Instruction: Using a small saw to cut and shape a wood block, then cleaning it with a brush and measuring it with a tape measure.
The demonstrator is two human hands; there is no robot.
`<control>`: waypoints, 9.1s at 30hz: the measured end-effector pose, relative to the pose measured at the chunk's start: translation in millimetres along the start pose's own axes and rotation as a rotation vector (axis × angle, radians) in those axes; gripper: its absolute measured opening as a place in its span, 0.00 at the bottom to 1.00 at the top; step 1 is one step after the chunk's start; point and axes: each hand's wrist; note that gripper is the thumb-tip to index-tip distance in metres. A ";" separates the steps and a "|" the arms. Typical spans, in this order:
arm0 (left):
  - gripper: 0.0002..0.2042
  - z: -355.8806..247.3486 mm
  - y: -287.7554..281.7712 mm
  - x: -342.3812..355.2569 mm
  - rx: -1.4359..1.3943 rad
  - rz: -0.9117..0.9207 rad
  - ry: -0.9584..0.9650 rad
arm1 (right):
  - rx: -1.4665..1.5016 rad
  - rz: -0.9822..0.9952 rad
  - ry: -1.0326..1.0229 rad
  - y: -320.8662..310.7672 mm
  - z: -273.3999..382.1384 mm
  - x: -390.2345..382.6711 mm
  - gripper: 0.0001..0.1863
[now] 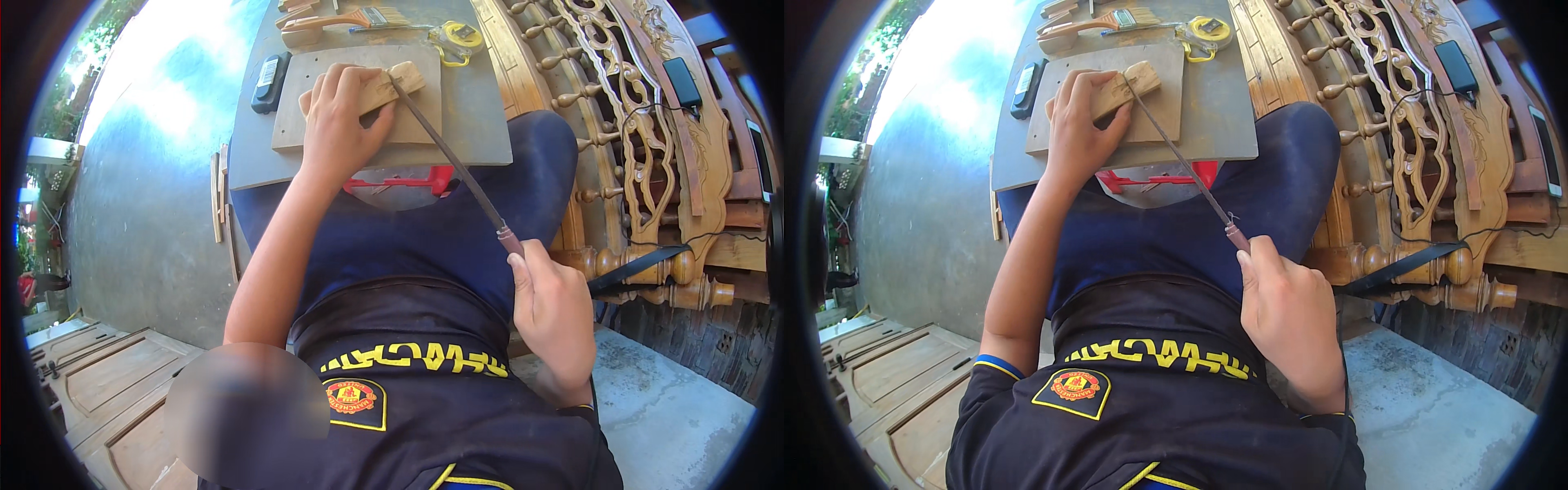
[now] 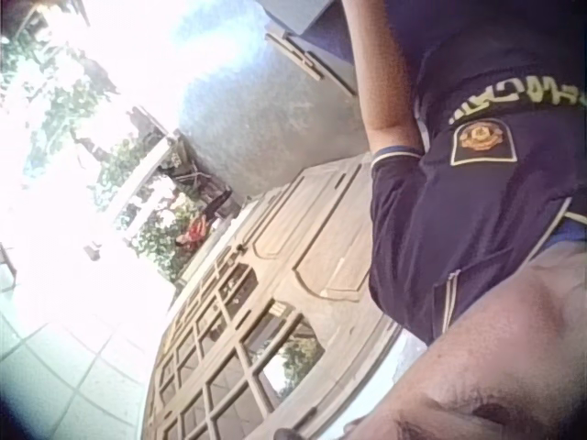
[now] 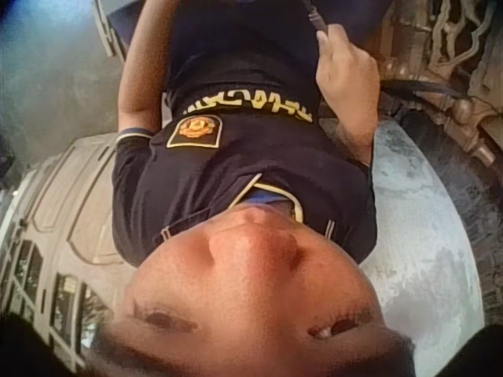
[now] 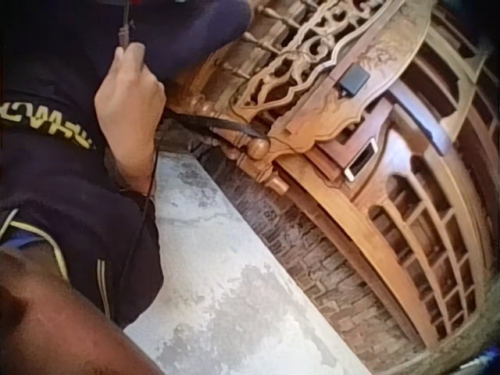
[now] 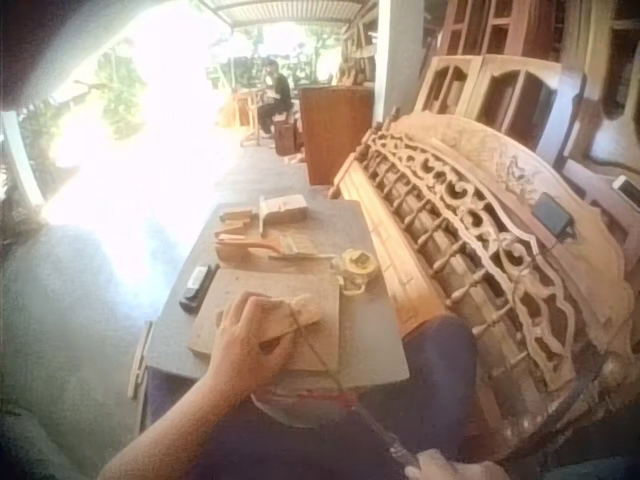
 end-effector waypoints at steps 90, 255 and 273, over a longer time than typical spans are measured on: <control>0.22 13.5 -37.2 -32.3 -0.216 -0.006 -0.165 | 0.037 -0.239 -0.212 49.1 6.1 51.9 0.13; 0.24 19.7 -23.5 -21.3 -0.151 -0.021 -0.223 | -0.060 0.076 -0.060 -2.8 29.3 92.9 0.11; 0.24 24.3 -22.8 -19.9 -0.149 -0.037 -0.176 | -0.044 0.071 -0.015 -21.6 35.3 63.3 0.10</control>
Point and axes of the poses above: each hand's wrist, its own x-axis towards the middle knuckle, its own y-axis out of the palm, z = x × y, and after that the axes turned 15 degrees about z, right-handed
